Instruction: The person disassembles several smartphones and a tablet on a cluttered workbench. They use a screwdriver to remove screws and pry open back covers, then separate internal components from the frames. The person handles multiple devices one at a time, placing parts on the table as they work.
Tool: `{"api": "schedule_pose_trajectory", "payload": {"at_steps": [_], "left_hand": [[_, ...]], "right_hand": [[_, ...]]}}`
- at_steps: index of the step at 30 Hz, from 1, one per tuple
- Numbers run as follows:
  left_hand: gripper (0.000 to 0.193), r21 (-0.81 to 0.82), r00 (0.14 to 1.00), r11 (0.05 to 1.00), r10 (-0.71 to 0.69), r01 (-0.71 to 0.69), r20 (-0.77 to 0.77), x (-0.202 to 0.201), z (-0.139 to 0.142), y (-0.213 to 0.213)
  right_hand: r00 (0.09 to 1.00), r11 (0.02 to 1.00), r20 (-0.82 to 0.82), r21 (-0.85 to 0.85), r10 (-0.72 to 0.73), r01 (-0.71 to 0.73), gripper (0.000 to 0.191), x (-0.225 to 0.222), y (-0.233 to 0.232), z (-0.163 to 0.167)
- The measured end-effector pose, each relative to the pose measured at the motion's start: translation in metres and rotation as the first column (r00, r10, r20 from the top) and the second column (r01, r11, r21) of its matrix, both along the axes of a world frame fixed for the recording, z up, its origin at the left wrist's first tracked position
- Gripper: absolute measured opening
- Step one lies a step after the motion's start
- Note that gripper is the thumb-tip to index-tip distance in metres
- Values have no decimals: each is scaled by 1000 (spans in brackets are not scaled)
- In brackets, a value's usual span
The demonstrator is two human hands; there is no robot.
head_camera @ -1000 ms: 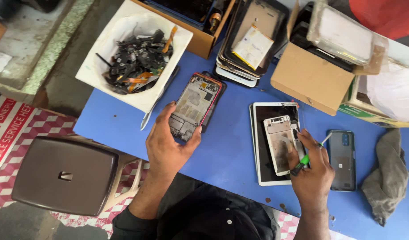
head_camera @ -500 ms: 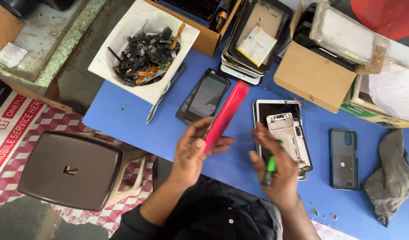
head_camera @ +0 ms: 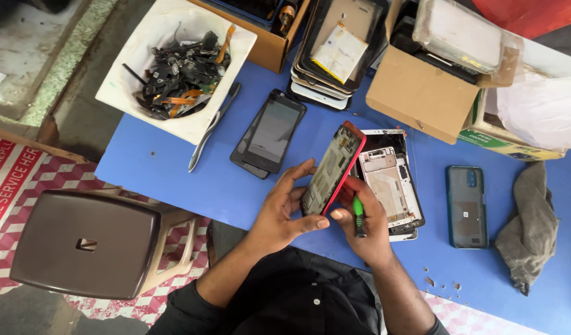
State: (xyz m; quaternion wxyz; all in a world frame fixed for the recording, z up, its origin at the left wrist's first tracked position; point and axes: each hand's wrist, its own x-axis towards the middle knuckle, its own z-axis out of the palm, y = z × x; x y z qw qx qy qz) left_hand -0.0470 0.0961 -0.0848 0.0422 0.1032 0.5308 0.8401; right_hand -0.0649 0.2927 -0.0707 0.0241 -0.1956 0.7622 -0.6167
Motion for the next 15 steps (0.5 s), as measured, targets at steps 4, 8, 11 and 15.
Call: {"api": "schedule_pose_trajectory", "payload": {"at_steps": [4, 8, 11, 15], "left_hand": [[99, -75, 1000, 997, 20, -21, -14, 1, 3, 2], [101, -105, 1000, 994, 12, -11, 7, 2, 2, 1], [100, -332, 993, 939, 68, -95, -94, 5, -4, -7], [88, -499, 940, 824, 111, -269, -323, 6, -24, -13]], "right_hand": [[993, 991, 119, -136, 13, 3, 59, 1, 3, -9], [996, 995, -19, 34, -89, 90, 61, 3, 16, -31], [961, 937, -231, 278, -150, 213, 58, -4, 24, -46], [921, 922, -356, 280, -160, 269, 53, -22, 10, -44]]}}
